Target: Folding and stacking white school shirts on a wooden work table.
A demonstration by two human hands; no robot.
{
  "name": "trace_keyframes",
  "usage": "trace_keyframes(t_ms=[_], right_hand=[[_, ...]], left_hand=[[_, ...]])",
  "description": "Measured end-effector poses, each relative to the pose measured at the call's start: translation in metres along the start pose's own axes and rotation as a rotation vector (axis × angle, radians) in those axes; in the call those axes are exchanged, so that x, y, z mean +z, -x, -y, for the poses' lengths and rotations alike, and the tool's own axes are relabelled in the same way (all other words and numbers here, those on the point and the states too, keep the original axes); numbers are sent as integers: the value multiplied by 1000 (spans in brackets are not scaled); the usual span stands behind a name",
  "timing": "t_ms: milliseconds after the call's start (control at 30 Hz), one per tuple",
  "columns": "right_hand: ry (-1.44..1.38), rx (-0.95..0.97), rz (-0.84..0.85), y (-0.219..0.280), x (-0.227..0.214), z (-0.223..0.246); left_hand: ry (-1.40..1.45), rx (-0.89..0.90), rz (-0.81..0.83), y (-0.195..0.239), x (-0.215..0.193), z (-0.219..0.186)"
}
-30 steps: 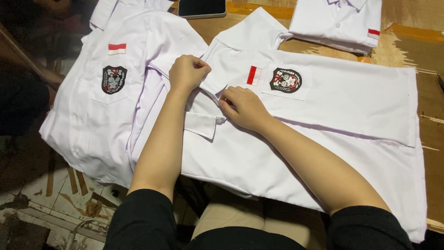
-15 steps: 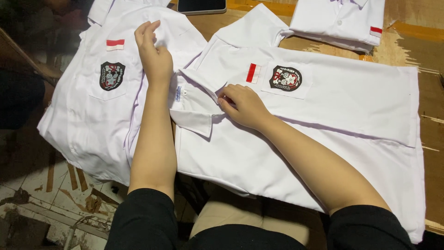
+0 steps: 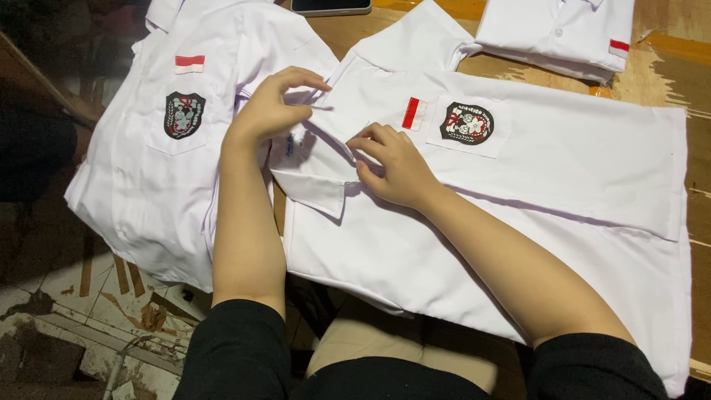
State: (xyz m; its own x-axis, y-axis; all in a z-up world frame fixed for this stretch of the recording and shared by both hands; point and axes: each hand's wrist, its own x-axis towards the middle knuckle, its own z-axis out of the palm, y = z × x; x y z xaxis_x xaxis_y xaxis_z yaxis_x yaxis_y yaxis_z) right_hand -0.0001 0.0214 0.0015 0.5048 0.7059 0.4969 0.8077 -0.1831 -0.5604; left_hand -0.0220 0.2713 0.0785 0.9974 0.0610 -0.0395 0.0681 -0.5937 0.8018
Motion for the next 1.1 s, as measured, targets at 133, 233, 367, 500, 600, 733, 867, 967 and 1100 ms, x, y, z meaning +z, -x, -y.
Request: trace_keyframes(t_ms=[133, 233, 367, 500, 600, 733, 867, 967, 1100], right_hand=[[79, 118, 144, 0, 0, -2], [74, 126, 128, 1, 3, -9], [40, 84, 10, 1, 9, -12], [11, -12, -238, -5, 0, 0], [32, -176, -329, 1, -1, -1], [14, -326, 16, 2, -2, 21], [47, -280, 100, 2, 1, 25], [6, -195, 38, 3, 1, 22], [-29, -169, -12, 4, 3, 21]], left_hand=[[-109, 74, 241, 13, 17, -25], [-281, -3, 338, 5, 25, -13], [-381, 51, 180, -4, 41, -4], [-434, 128, 73, -23, 53, 21], [-384, 174, -25, -27, 52, 23], [-194, 128, -48, -29, 50, 15], [-44, -5, 59, -17, 36, -3], [104, -47, 141, -15, 27, -4], [157, 43, 222, -21, 22, 9]])
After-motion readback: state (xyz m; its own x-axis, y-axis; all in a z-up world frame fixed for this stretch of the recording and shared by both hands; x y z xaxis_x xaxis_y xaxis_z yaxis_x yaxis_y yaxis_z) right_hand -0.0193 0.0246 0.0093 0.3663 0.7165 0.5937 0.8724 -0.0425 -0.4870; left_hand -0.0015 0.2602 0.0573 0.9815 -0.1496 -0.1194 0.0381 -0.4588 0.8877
